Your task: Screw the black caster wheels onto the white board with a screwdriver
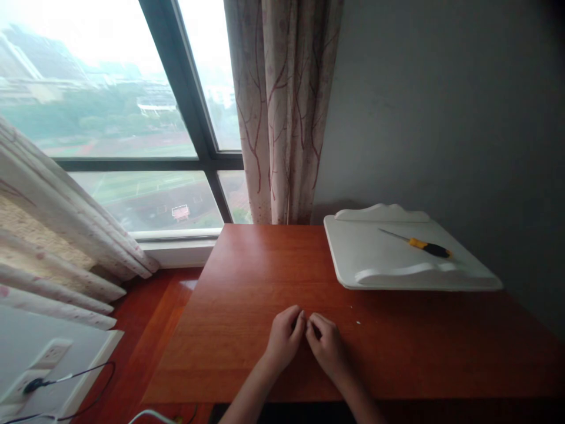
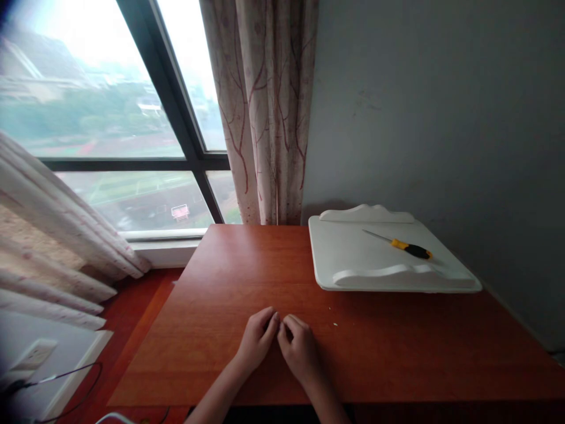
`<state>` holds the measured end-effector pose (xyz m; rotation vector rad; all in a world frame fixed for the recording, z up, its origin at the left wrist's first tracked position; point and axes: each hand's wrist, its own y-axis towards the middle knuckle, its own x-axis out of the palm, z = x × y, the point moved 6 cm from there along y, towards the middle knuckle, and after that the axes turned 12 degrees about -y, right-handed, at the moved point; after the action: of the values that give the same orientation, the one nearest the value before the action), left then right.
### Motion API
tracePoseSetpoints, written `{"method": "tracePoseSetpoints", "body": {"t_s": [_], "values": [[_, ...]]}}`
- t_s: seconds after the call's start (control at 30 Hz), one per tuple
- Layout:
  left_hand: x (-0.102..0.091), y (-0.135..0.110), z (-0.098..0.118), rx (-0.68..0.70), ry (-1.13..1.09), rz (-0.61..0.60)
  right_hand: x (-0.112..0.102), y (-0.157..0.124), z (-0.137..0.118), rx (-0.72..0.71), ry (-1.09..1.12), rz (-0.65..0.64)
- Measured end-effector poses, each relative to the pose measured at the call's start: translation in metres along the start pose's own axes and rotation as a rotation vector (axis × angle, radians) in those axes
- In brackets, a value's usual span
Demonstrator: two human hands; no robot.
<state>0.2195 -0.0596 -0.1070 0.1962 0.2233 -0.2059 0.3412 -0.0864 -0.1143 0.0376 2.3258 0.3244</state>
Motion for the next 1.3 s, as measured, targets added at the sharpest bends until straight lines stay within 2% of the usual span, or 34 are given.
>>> {"method": "tracePoseSetpoints", "body": {"t_s": [1.3], "values": [[-0.0018,0.0005,0.0059,0.005,-0.003,0.002,-0.0050,0.0009,-0.0047,-0.005,-0.007,0.028]]}}
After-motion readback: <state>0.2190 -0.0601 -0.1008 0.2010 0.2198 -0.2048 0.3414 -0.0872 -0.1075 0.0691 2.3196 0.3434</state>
